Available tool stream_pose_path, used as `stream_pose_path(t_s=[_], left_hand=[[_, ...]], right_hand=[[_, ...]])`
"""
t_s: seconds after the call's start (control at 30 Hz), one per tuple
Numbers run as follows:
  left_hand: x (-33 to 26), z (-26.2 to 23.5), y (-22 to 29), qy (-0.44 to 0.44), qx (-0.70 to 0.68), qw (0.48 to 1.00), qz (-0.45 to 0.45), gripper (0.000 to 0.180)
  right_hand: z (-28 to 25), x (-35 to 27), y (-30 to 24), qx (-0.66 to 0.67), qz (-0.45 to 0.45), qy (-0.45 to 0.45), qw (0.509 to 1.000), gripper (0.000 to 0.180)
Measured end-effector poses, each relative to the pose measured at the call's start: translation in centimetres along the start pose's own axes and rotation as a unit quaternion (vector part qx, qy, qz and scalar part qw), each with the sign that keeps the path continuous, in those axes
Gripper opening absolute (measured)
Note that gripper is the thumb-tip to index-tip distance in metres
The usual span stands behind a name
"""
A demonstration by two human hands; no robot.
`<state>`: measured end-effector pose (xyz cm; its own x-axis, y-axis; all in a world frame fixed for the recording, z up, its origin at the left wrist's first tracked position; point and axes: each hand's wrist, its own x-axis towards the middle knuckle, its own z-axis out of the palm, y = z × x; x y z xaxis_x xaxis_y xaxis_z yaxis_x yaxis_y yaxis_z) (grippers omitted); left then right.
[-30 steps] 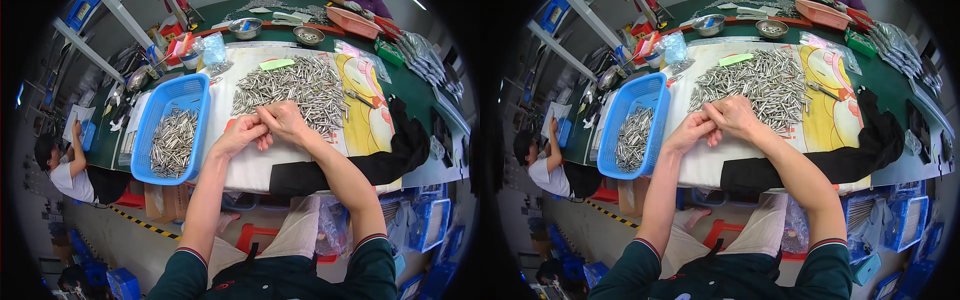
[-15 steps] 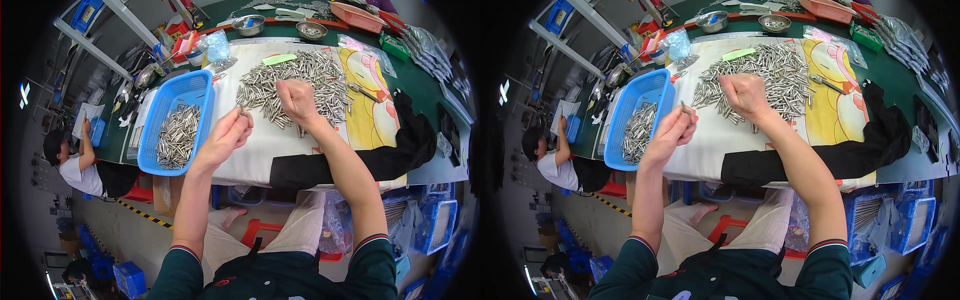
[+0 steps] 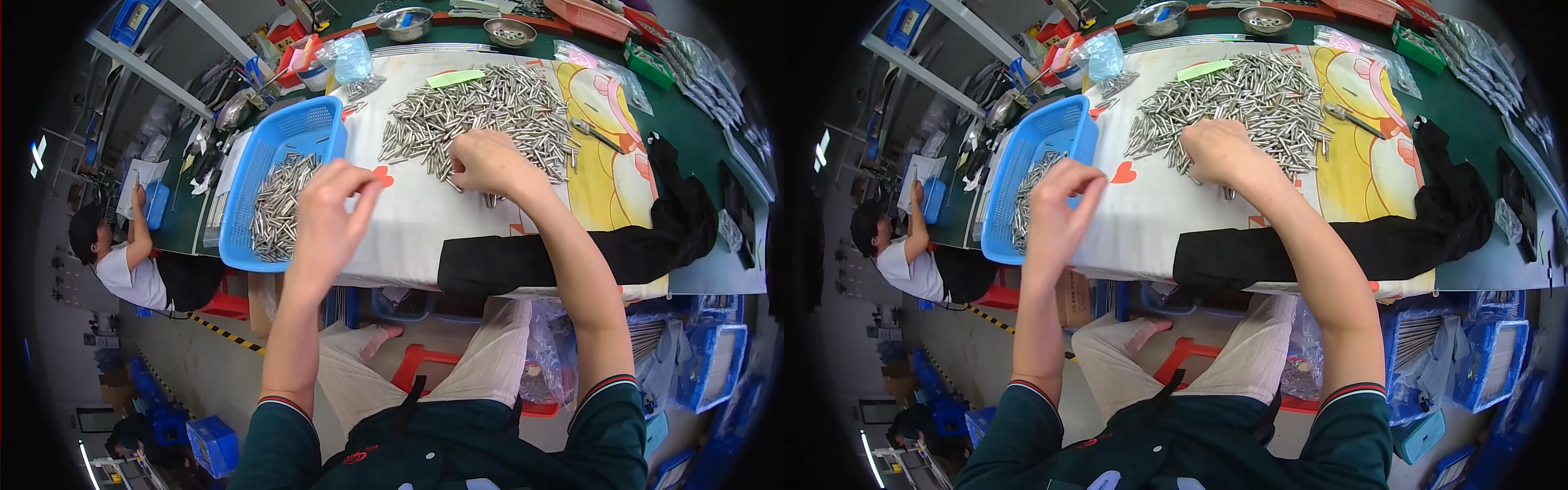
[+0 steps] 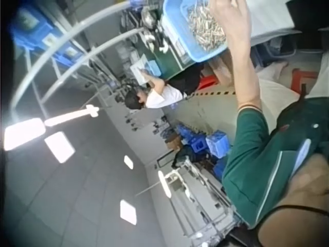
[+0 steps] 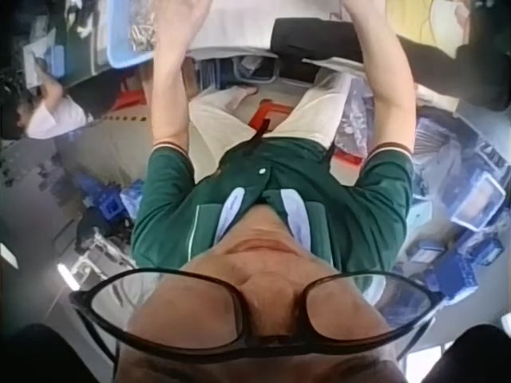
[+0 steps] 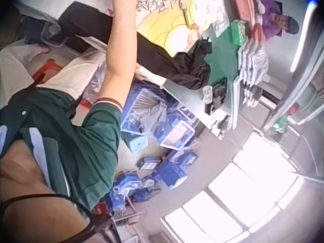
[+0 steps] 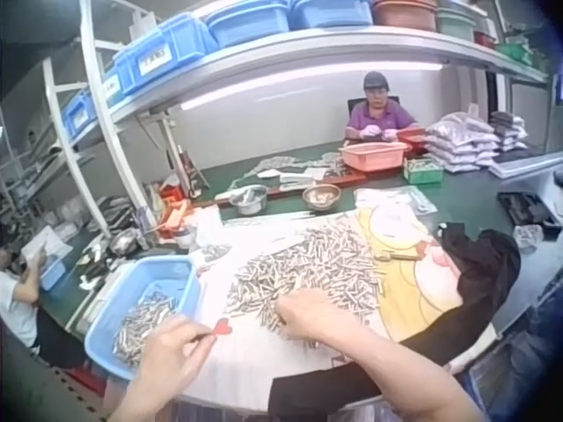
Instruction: Inspecting and sorting small metal screws or pins into a collection basket at a factory workbench.
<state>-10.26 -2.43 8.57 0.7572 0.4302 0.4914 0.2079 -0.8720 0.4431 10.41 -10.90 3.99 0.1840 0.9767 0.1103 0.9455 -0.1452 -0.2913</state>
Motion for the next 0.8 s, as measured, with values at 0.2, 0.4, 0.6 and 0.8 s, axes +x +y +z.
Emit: stream_pose_path(t_s=[0.2, 0.4, 0.6, 0.8], left_hand=[[-0.3, 9.8, -0.7, -0.074, -0.016, 0.996, 0.049, 0.021], [-0.1, 11.9, -1.3, -0.054, 0.016, 0.997, 0.043, 0.023], [-0.4, 11.0, -2.6, -0.031, 0.036, 0.997, 0.054, 0.013], [0.0, 11.0, -1.8, -0.037, 0.016, 0.999, 0.023, 0.01]], right_hand=[[1.1, 0.6, 0.1, -0.015, -0.003, -0.006, 1.0, 0.01], [0.9, 1.0, 1.5, 0.085, 0.018, -0.019, 0.996, 0.014], [-0.7, 0.5, 2.4, 0.129, 0.001, 0.006, 0.992, 0.014], [-1.3, -0.2, 1.0, 0.01, 0.03, -0.046, 0.998, 0.013]])
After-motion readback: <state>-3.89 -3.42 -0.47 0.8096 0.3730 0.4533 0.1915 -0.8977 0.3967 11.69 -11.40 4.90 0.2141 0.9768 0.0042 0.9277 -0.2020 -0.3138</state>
